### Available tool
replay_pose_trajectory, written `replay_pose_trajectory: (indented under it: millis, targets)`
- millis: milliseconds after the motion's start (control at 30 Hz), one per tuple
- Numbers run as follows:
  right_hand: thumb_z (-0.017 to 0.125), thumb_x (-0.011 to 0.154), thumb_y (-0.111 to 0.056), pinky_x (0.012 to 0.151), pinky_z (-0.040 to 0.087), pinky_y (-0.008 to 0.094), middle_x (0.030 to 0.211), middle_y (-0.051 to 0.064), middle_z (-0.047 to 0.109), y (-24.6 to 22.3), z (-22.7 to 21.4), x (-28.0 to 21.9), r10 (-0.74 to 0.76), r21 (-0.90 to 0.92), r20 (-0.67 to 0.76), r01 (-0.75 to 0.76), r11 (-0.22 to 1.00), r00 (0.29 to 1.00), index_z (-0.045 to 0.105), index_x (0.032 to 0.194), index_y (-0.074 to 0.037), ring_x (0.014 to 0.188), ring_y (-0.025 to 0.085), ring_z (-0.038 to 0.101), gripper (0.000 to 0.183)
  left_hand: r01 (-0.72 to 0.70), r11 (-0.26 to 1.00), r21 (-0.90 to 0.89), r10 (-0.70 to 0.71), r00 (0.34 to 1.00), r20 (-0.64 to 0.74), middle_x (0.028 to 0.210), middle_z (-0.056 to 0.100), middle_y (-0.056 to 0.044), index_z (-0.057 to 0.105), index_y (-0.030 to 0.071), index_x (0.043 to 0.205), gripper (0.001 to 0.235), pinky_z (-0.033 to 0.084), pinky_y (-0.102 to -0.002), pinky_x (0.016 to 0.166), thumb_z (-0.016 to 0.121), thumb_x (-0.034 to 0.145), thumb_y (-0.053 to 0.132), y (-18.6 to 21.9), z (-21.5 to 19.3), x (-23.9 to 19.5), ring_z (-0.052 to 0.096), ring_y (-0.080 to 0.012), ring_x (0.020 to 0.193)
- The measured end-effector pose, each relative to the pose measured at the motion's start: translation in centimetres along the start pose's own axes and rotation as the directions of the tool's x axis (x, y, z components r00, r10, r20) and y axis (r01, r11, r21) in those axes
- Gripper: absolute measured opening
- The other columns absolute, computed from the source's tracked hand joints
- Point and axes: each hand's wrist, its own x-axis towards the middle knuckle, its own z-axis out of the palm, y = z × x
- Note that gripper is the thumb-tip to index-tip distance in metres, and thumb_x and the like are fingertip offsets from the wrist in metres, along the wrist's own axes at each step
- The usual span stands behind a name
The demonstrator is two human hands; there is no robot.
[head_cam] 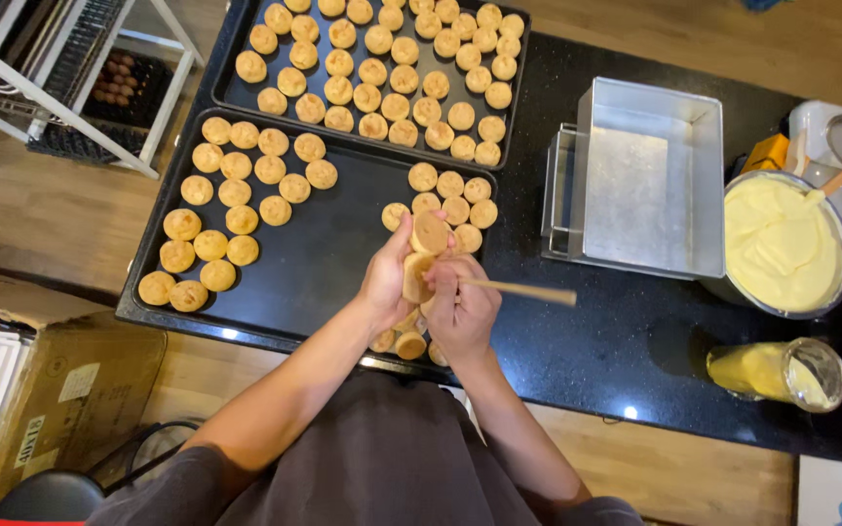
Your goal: The person uses a wooden skewer to poke holes in small round pastries arranged on baking trays. They handle the pastries one at a time, pick them up, poke them, and place them back on the tray.
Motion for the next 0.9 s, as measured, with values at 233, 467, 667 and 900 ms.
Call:
replay_pose_trajectory:
  millis: [233, 467, 667, 900]
  targets:
    - [0.053, 0.108, -0.01, 0.061, 0.044, 0.037, 0.073, 0.014, 0.056, 2.6, 0.4, -1.5, 0.227, 0.01, 0.0, -0.227, 0.974, 0.974, 0.056, 0.083, 0.0, 0.065, 0.029, 0.055, 0.027, -0.305, 0.575, 0.759, 0.368, 0.925, 0.094, 0.117, 0.057, -0.012, 0.051, 0.006, 0.136, 0.049, 0.047, -0.033, 0.094, 0.028, 0.115, 0.044, -1.7, -0.9, 0.6, 0.057, -0.0184, 0.102]
    - [0.048, 0.115, -0.019, 0.061, 0.045, 0.03, 0.077, 0.005, 0.057, 4.5, 1.1, -3.7, 0.086, -0.082, -0.006, -0.086, 0.993, 0.996, 0.055, 0.088, -0.004, 0.068, 0.013, 0.057, 0.032, -0.272, 0.665, 0.695, 0.361, 0.932, 0.019, 0.128, 0.053, -0.01, 0.047, 0.007, 0.135, 0.045, 0.049, -0.032, 0.097, 0.027, 0.112, 0.039, -4.2, -3.8, 1.2, 0.057, -0.0169, 0.107]
    - [0.045, 0.112, -0.023, 0.051, 0.035, 0.021, 0.071, -0.005, 0.05, 7.1, -0.1, -4.1, 0.53, 0.268, -0.174, -0.478, 0.837, 0.83, 0.054, 0.088, -0.009, 0.06, 0.002, 0.044, 0.029, -0.028, 0.539, 0.842, 0.366, 0.908, -0.204, 0.111, 0.056, -0.022, 0.047, 0.005, 0.138, 0.044, 0.05, -0.04, 0.093, 0.035, 0.112, 0.038, -6.8, -6.7, 7.2, 0.056, -0.0279, 0.1]
    - [0.046, 0.113, -0.027, 0.053, 0.033, 0.021, 0.068, -0.004, 0.048, 6.6, -3.7, -3.3, 0.543, 0.179, -0.243, -0.513, 0.84, 0.804, 0.056, 0.084, -0.008, 0.06, 0.003, 0.042, 0.036, 0.124, 0.025, 0.992, 0.609, 0.785, -0.113, 0.122, 0.049, -0.03, 0.051, -0.001, 0.132, 0.042, 0.042, -0.055, 0.1, 0.054, 0.103, 0.03, -7.3, -4.9, 17.3, 0.048, -0.0464, 0.116]
